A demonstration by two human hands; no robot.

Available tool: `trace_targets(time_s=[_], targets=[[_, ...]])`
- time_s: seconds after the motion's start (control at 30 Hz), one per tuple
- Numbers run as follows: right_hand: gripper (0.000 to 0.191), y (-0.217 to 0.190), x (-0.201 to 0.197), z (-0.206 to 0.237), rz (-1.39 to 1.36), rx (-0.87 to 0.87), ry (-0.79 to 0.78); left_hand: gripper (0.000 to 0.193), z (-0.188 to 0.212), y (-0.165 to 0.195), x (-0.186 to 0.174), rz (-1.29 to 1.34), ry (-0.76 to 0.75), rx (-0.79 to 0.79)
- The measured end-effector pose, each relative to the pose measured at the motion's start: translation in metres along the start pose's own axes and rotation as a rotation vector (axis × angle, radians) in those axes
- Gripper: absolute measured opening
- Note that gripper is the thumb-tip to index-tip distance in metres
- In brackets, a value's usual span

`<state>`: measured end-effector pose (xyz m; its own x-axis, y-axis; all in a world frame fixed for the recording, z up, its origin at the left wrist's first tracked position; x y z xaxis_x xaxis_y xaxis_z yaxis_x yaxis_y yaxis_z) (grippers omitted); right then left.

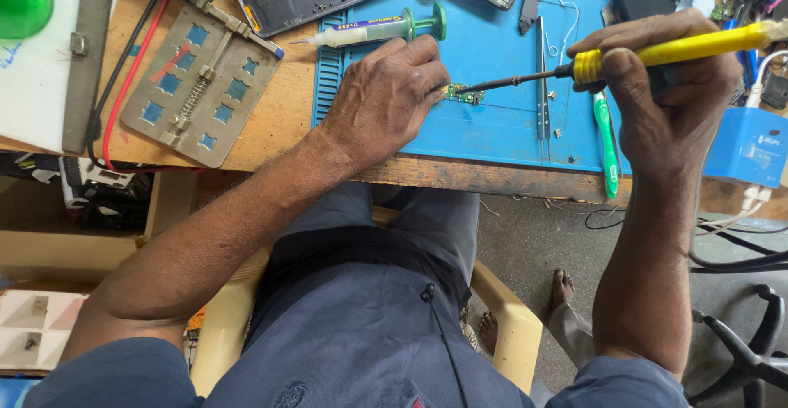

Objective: The person solders components on a small circuit board with a soldering iron, applying flux from a syringe and repositioning the board on a blue mat. They clean the board with a brush, clean the iron tip in steel wool, and feed solder wire to the joints.

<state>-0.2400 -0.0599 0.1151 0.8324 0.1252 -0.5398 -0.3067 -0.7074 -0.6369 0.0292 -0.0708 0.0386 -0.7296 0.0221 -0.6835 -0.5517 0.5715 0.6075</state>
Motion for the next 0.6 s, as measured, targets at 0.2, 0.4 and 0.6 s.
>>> trace_targets(time_s=[0.2, 0.4, 0.6], targets=[[0.023, 0.0017, -0.0004, 0.0005, 0.02, 0.004, -0.009, 0.009, 0.0009, -0.0013, 0.0014, -0.006, 0.007, 0.003], [0.029, 0.001, 0.001, 0.0005, 0.017, 0.086, 0.02, 0.009, 0.001, -0.002, 0.0029, -0.01, 0.012, 0.011], [0.028, -0.0015, 0.0022, -0.0008, -0.005, 0.071, 0.008, 0.009, 0.0017, -0.0015, 0.003, -0.009, 0.007, 0.003]])
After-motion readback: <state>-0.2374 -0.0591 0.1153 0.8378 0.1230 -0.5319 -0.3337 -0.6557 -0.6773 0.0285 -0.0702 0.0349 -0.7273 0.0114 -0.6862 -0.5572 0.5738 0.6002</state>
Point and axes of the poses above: each hand's wrist, its own z-axis away from the middle knuckle, its own x-axis out of the palm, y = z × x, the point moved 4 cm from there along -z, towards the middle knuckle, and after that the axes turned 8 degrees about -x, right-handed, at the moved point
